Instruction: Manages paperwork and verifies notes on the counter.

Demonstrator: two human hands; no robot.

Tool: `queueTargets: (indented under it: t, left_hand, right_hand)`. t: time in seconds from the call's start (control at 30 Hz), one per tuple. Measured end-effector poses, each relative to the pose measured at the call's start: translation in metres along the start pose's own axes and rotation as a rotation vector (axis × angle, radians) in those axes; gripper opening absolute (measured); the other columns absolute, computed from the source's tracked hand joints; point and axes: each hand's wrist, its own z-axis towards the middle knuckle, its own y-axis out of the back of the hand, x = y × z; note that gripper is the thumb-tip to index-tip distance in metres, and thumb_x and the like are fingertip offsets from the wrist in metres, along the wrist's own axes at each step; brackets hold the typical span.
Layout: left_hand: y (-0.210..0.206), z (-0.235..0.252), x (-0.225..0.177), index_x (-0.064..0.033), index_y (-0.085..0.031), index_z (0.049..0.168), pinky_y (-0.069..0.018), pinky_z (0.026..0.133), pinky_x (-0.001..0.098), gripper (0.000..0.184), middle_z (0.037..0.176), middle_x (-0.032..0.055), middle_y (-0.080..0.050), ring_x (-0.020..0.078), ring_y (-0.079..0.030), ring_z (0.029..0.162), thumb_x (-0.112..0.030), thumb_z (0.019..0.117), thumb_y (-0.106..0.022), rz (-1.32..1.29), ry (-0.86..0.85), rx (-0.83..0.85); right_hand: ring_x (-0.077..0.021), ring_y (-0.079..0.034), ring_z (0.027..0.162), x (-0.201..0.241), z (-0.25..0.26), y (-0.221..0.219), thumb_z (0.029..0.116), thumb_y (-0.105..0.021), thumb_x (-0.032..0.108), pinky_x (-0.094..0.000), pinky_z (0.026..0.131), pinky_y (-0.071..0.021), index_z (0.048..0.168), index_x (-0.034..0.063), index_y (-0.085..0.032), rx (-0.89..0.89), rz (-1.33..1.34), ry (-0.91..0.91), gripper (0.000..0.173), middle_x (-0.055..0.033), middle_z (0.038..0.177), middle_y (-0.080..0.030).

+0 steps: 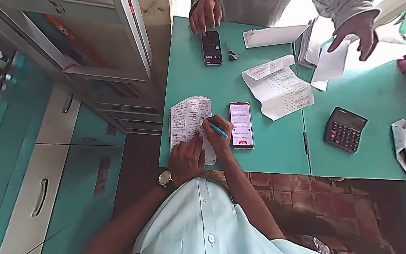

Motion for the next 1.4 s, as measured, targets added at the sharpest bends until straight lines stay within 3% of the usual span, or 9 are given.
queueTargets:
  t: [0.2,0.37,0.53,0.63,0.73,0.8,0.9,1.13,1.4]
  left_hand:
    - [0.0,-0.002,-0.001,-0.02,-0.065,0.14,-0.047,0.067,0.0405,0.05,0.149,-0.0005,-0.058,0.0245,-0.066,0.088,-0.039,0.1009,-0.04,-0.014,0.006,0.02]
    - [-0.002,0.0,0.0,-0.02,-0.064,0.141,-0.0469,0.068,0.0409,0.051,0.151,-0.0004,-0.057,0.0254,-0.065,0.089,-0.041,0.1007,-0.04,-0.008,-0.008,-0.003]
    - [-0.003,-0.002,0.002,-0.018,-0.064,0.141,-0.0472,0.068,0.0413,0.051,0.151,0.0004,-0.057,0.0256,-0.066,0.088,-0.04,0.1009,-0.041,-0.041,-0.021,-0.009]
    - [0.0,0.0,0.004,-0.0187,-0.065,0.139,-0.0491,0.067,0.0416,0.049,0.151,0.0006,-0.056,0.0261,-0.067,0.088,-0.041,0.1011,-0.043,-0.085,-0.011,0.003]
    - [0.016,0.007,0.006,-0.0203,-0.067,0.136,-0.0545,0.072,0.0463,0.045,0.15,0.0008,-0.057,0.0307,-0.068,0.099,-0.039,0.0986,-0.053,-0.257,0.072,0.124]
    - [0.031,0.018,0.012,-0.0182,-0.068,0.134,-0.0574,0.081,0.0512,0.039,0.14,0.0084,-0.062,0.0345,-0.067,0.108,-0.031,0.099,-0.057,-0.39,0.156,0.232]
    - [0.045,0.039,0.022,-0.0142,-0.068,0.132,-0.0579,0.086,0.0531,0.034,0.127,0.0139,-0.067,0.0337,-0.07,0.104,-0.015,0.1035,-0.051,-0.438,0.163,0.29]
    - [0.025,0.084,0.018,-0.0175,-0.071,0.129,-0.0586,0.073,0.0509,0.039,0.152,-0.0017,-0.055,0.0312,-0.071,0.101,-0.002,0.0961,-0.058,-0.239,0.02,0.158]
    - [-0.013,0.075,0.02,-0.0085,-0.078,0.11,-0.0593,0.074,0.0486,0.024,0.127,0.0057,-0.072,0.0301,-0.073,0.093,-0.005,0.0945,-0.06,-0.286,-0.05,-0.089]
  right_hand:
    - [-0.0053,-0.053,0.052,-0.001,0.0,0.002,0.0857,-0.069,0.011,-0.024,0.049,-0.0434,0.07,0.0082,-0.064,-0.014,0.027,-0.042,0.016,0.0019,0.06,-0.058]
    - [-0.005,-0.056,0.055,-0.007,-0.002,0.009,0.0875,-0.064,0.003,-0.0214,0.052,-0.0482,0.078,0.0074,-0.065,-0.048,0.481,-0.031,0.01,0.0021,0.067,-0.064]
    - [-0.0055,-0.063,0.063,0.003,-0.007,0.01,0.0882,-0.068,0.003,-0.0216,0.058,-0.054,0.087,0.003,-0.07,-0.068,0.394,-0.024,0.002,-0.0004,0.074,-0.068]
    - [-0.0074,-0.069,0.076,0.015,-0.02,0.021,0.0915,-0.069,0.004,-0.0243,0.071,-0.0594,0.105,-0.0006,-0.073,-0.038,0.325,-0.051,0.015,-0.0047,0.09,-0.073]
    - [-0.0116,-0.072,0.09,0.017,-0.042,0.03,0.1007,-0.058,0.007,-0.0291,0.084,-0.0601,0.115,-0.0031,-0.072,0.021,0.354,-0.119,0.022,-0.0089,0.099,-0.075]
    - [-0.0104,-0.071,0.091,0.016,-0.052,0.031,0.1037,-0.054,0.009,-0.0279,0.086,-0.0591,0.114,-0.0038,-0.071,0.036,0.345,-0.118,0.024,-0.0088,0.1,-0.075]
    - [-0.0057,-0.069,0.086,0.013,-0.057,0.029,0.1026,-0.056,0.012,-0.0227,0.08,-0.0572,0.112,-0.0013,-0.073,0.055,0.218,-0.054,0.023,-0.0071,0.098,-0.075]
    - [-0.0079,-0.07,0.086,0.008,-0.056,0.026,0.0971,-0.063,0.011,-0.0235,0.079,-0.0574,0.112,0.0004,-0.074,0.059,0.149,-0.016,0.022,-0.0085,0.099,-0.075]
    - [-0.009,-0.07,0.087,0.006,-0.057,0.025,0.0959,-0.064,0.011,-0.0246,0.08,-0.0577,0.112,0.0014,-0.075,0.047,0.125,0.0,0.022,-0.0082,0.098,-0.075]
